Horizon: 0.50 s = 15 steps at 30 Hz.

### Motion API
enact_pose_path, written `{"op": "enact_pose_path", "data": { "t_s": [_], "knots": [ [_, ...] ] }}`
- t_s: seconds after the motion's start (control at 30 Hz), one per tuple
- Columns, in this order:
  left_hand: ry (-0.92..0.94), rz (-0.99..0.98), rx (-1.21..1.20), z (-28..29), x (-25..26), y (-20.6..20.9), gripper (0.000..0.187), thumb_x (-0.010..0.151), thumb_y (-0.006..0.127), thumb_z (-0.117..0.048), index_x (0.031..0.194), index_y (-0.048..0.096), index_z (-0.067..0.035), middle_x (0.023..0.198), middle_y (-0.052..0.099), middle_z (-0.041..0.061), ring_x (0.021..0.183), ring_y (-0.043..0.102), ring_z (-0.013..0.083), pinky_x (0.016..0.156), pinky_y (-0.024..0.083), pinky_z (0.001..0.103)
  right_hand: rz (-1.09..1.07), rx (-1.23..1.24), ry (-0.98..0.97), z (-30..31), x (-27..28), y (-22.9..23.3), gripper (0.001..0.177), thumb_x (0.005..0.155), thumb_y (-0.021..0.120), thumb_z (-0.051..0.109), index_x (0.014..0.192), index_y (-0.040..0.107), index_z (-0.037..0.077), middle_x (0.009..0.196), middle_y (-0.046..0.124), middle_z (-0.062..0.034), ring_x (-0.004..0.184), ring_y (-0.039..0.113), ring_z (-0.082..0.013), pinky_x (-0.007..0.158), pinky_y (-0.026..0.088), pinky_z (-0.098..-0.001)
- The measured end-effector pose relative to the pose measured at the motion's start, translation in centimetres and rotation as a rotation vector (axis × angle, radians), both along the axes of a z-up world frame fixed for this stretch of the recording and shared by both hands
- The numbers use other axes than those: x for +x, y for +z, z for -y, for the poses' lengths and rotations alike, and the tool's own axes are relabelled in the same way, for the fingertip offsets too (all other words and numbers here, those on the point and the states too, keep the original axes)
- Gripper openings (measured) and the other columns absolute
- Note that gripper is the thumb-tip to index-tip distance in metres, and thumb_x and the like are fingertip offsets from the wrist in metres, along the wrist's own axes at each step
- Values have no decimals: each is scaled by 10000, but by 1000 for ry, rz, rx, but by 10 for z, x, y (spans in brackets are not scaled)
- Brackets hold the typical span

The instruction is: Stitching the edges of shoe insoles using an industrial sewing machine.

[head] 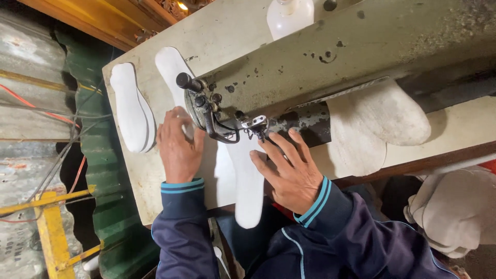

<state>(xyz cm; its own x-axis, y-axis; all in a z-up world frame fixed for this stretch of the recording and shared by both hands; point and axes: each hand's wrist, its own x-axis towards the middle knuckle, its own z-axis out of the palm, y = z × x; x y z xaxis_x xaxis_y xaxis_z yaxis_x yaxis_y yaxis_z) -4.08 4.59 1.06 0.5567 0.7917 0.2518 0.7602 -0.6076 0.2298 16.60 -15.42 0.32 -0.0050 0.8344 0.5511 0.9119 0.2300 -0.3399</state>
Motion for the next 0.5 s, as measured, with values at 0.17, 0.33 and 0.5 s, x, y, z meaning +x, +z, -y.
{"op": "enact_pose_path", "data": {
  "t_s": [0.17, 0.33, 0.5],
  "knots": [
    [123, 47, 38, 8, -10, 6, 477, 1021, 722, -431, 1294, 538, -86, 1414, 589, 238, 1335, 564, 435, 1053, 454, 632, 9, 138, -50, -3, -1, -2, 394, 884, 480, -42, 1161, 730, 84, 1148, 653, -161, 1186, 606, -374, 1123, 406, -629],
    [207, 205, -71, 0, -11, 10, 459, 976, 763, -208, 1369, 585, -51, 1346, 623, 223, 1271, 594, 457, 1013, 505, 615, 39, 155, -81, -8, -7, 5, 363, 917, 495, -11, 1157, 740, 107, 1192, 692, -142, 1213, 631, -374, 1124, 424, -617],
    [225, 307, -65, -17, -23, -7, 342, 933, 678, 66, 1230, 670, -105, 1145, 670, 99, 1108, 656, 349, 966, 562, 511, 34, 134, -88, -10, -6, 11, 346, 899, 544, 32, 1174, 742, 100, 1259, 697, -153, 1274, 617, -405, 1146, 396, -626]
  ]
}}
